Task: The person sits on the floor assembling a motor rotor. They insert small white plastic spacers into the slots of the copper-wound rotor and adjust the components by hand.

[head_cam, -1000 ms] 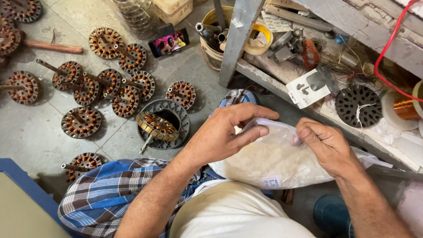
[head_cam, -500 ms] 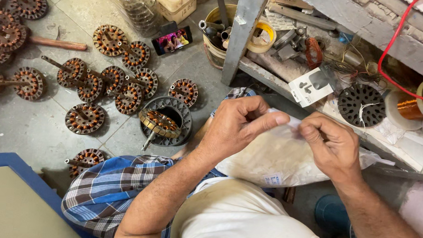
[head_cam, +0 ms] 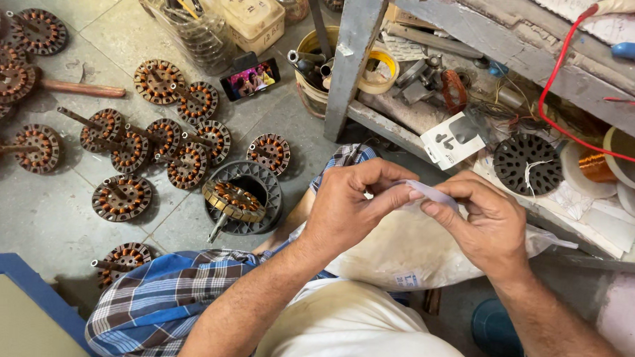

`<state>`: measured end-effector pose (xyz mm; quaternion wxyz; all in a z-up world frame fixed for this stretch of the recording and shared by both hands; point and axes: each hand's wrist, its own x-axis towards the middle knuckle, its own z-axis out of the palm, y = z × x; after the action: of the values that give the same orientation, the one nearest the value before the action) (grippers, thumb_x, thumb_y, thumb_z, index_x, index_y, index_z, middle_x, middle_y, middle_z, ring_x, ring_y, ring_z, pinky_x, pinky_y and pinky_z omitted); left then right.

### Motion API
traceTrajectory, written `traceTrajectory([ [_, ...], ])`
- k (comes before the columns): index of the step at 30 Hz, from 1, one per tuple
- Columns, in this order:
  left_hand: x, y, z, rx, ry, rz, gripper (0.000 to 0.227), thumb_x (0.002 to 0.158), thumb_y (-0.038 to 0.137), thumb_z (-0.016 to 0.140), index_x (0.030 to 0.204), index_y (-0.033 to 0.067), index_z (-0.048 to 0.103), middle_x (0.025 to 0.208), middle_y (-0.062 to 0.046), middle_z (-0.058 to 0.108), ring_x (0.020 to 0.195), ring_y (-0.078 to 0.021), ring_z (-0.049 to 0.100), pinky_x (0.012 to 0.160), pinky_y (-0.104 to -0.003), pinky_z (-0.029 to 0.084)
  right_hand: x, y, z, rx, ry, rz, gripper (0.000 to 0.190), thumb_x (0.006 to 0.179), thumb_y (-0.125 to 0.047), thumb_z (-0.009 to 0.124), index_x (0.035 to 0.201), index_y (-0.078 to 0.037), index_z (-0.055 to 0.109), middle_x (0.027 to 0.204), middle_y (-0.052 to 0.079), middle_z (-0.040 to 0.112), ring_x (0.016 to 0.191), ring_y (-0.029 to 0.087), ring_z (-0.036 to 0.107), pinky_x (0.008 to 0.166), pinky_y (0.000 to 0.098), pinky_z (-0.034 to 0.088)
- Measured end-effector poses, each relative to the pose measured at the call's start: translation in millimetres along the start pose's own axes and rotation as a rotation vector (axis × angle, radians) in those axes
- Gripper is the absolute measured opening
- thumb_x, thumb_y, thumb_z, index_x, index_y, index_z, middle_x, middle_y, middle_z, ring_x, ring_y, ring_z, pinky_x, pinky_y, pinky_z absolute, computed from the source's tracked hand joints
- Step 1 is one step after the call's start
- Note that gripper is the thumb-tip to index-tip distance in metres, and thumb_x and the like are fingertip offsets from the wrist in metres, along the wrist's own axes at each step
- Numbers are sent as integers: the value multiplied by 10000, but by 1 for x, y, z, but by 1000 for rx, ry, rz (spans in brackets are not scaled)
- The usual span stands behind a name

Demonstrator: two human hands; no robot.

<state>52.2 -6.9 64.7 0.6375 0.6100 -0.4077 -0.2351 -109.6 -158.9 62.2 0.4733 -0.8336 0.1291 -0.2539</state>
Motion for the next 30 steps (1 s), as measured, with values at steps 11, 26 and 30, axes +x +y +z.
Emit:
traceTrajectory([
  [11,2,12,-8,95,-75,137,188,969,258,741,1052,93,778,941,-48,779,785,-153,753,694,-281,585,1,9,-11,445,-59,127,134,997,-12,684,1116,48,694,1077,99,668,966,134,640,874,242,536],
  [26,2,9,5,119,55,43,247,878,321,807,882,83,742,759,-47,725,630,-164,696,582,-308,535,-9,29,-43,555,93,141,650,817,155,822,1429,-26,696,1014,81,650,932,125,628,838,232,548],
  [30,8,-4,22,147,64,198,282,894,351,793,875,85,702,790,-52,675,686,-187,677,647,-334,529,-20,66,-80,126,29,168,169,878,178,743,1008,83,689,1003,118,628,947,161,610,861,263,524],
])
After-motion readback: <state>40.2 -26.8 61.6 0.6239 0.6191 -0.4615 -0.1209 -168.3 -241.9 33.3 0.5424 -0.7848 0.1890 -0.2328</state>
